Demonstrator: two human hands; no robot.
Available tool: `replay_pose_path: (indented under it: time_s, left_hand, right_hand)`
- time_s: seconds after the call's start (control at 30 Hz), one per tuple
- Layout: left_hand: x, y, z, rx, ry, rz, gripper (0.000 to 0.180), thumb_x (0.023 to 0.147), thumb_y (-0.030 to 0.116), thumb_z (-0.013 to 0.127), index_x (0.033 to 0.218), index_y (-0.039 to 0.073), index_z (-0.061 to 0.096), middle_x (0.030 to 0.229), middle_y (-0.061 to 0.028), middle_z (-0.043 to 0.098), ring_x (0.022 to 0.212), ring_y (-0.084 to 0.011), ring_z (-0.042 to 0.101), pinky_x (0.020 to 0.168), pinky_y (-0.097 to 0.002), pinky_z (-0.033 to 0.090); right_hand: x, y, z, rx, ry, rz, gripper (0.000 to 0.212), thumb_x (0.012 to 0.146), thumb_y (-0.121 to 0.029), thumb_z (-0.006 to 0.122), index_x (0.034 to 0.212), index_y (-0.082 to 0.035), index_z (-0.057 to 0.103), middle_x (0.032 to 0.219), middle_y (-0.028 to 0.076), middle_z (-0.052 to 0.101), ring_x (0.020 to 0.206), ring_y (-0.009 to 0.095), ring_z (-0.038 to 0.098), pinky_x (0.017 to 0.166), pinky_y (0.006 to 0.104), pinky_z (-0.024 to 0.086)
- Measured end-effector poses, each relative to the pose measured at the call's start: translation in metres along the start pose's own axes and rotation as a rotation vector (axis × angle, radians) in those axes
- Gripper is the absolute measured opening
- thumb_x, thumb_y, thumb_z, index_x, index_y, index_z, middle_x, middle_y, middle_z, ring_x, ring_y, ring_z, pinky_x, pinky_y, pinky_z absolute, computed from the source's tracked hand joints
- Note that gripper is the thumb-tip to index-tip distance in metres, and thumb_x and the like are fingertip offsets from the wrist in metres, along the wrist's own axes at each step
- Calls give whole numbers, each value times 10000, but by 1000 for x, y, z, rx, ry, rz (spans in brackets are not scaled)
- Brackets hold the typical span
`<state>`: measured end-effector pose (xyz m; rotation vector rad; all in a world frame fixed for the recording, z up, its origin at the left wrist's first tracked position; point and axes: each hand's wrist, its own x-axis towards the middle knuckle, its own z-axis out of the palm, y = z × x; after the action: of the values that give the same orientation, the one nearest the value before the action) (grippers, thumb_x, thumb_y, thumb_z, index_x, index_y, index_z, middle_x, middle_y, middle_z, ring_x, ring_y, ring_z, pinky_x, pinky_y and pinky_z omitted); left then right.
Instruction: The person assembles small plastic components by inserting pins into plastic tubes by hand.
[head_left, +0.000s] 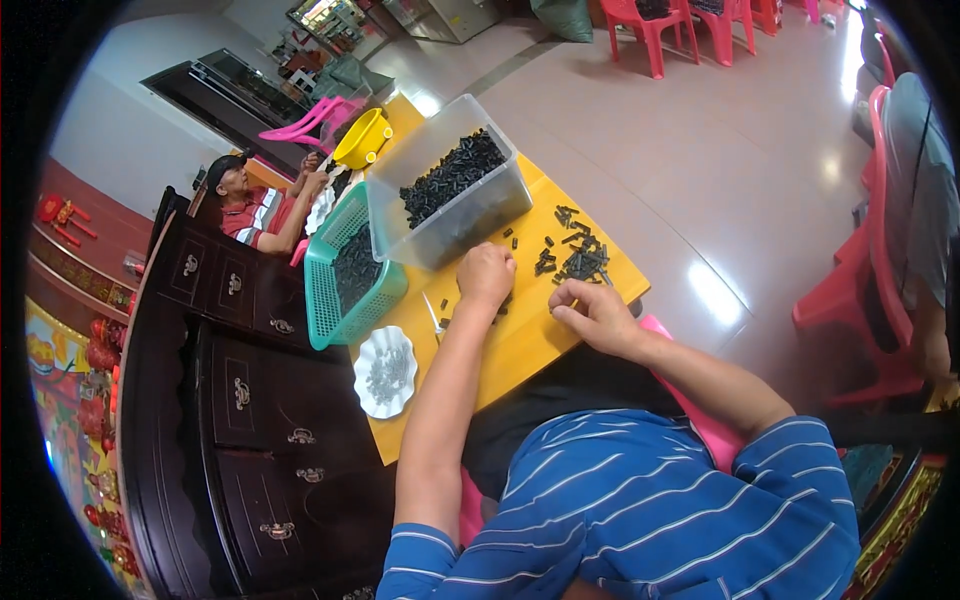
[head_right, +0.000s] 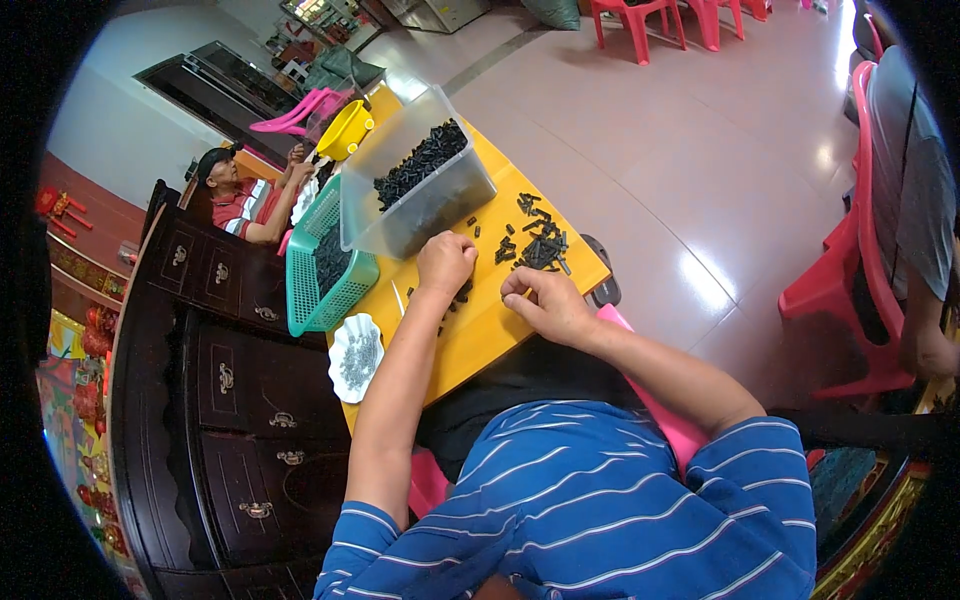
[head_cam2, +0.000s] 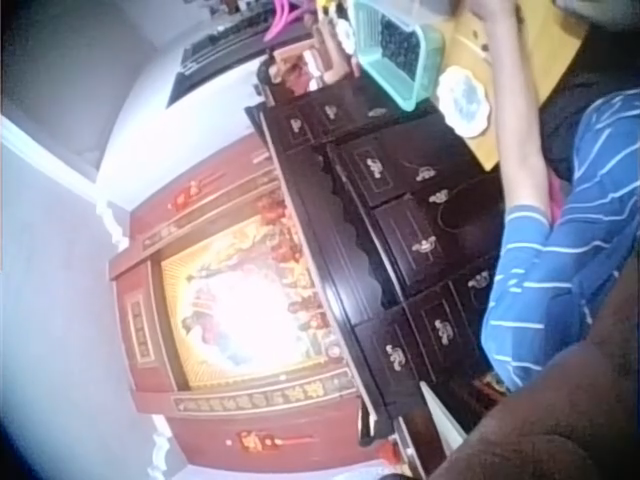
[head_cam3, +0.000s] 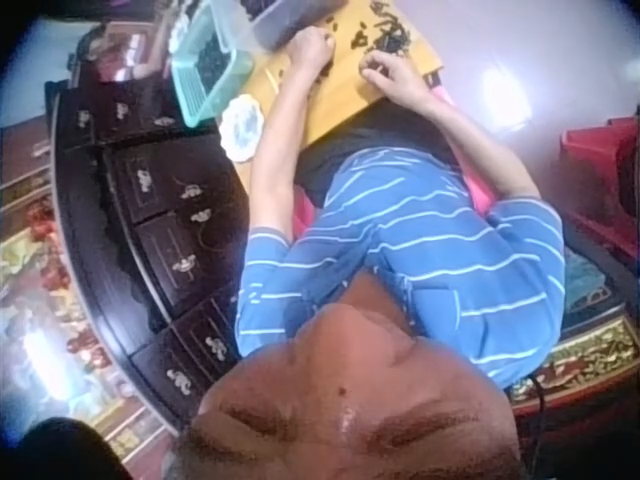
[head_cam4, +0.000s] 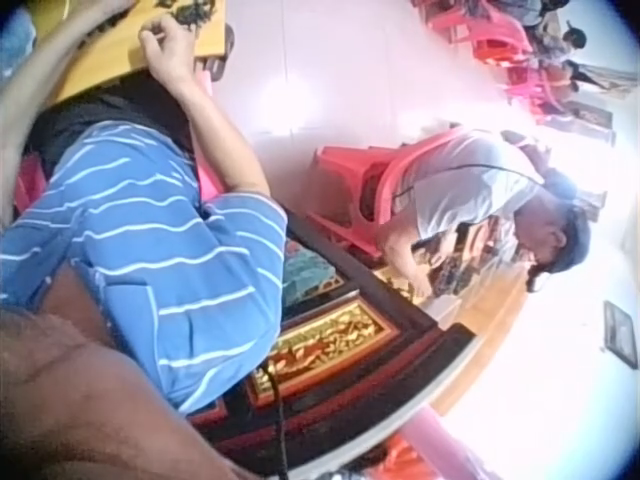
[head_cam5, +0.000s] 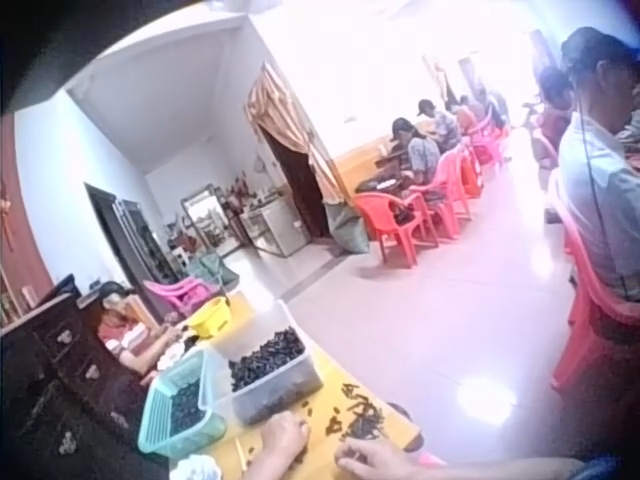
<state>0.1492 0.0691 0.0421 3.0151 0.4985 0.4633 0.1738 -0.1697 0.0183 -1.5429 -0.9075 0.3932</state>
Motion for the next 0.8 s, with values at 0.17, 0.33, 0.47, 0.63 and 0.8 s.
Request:
replay_pose_path:
  time_s: [0.17,0.33,0.47,0.63,0.8]
  left_hand:
    - [3,-3,5,106,23,114,118,798,192,687,773,85,731,843,-128,695,821,-345,681,753,-473,552]
    - [-4,11,-19,-269,145,52,85,805,126,659,797,42,666,816,-145,690,767,-340,673,706,-458,542]
    - [-34,40,-46,-574,73,-55,70,843,89,671,853,20,658,771,-128,701,666,-225,691,641,-335,538]
    - [-81,62,-47,-783,45,-127,64,913,51,684,955,3,687,781,21,670,678,-33,585,632,-214,486]
    - [-93,72,-51,-915,6,-152,110,920,22,681,1030,13,678,885,-5,691,776,-57,627,715,-221,511]
  right_hand:
    - [1,2,5,94,-2,9,134,939,-138,655,1015,-27,655,837,48,678,671,115,627,636,284,518]
    - [3,5,0,447,-36,213,134,1000,-157,609,1052,-37,638,843,15,659,669,71,586,608,237,488]
    - [6,7,-9,634,-19,257,148,1031,-176,577,1118,-63,618,921,-12,644,684,50,551,614,197,461]
    - [8,11,-10,668,-50,239,158,1026,-166,580,1146,-67,609,963,-3,650,718,43,555,652,192,478]
    - [5,9,-8,693,-93,235,157,1023,-149,583,1147,-55,601,982,6,645,787,52,580,693,207,501]
